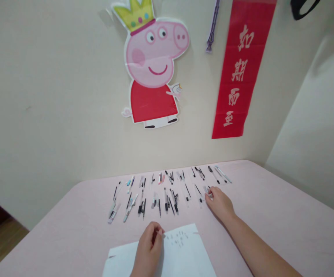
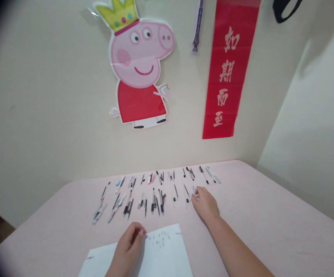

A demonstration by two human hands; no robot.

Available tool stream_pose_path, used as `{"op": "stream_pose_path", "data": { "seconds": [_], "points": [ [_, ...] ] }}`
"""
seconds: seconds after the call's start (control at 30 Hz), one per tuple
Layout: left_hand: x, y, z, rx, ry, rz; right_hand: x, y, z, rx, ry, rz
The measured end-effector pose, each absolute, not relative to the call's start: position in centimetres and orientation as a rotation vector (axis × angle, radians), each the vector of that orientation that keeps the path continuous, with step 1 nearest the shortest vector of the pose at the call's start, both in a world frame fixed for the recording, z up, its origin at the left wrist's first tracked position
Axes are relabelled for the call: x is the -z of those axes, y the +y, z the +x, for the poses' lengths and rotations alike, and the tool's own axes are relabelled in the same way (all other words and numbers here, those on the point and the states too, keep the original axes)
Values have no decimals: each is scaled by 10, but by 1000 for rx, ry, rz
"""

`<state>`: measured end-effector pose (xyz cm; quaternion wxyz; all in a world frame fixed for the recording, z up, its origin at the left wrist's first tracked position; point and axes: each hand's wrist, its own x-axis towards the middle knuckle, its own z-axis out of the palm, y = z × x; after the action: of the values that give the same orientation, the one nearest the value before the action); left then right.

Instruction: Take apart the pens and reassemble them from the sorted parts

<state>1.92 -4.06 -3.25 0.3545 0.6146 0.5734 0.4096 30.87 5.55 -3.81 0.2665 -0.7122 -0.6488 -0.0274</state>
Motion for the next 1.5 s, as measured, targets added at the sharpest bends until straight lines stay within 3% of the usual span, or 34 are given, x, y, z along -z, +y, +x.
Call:
{"op": "stream_pose_path", "data": {
  "seconds": [0.6, 0.77, 0.93, 1.1, 1.3, 1.5],
  "points": [
    [30, -42, 25, -1127, 1520, 1561, 16, 54, 303, 150, -1929, -2150],
    [22, -46, 33, -946, 1483, 1668, 17, 55, 307, 122, -1873, -2150],
    [-3, -46, 44, -659, 1380, 1949, 16, 54, 298, 165, -1837, -1905],
    [-21, -37, 47, -763, 1347, 2395, 9, 41, 268, 17, -2017, -1563],
    [-4, -21, 43, -877, 1337, 2872, 2, 18, 239, -132, -2279, -1207],
    [17, -16, 42, -928, 1250, 2938, 6, 7, 225, -142, -2407, -1053]
  ]
}}
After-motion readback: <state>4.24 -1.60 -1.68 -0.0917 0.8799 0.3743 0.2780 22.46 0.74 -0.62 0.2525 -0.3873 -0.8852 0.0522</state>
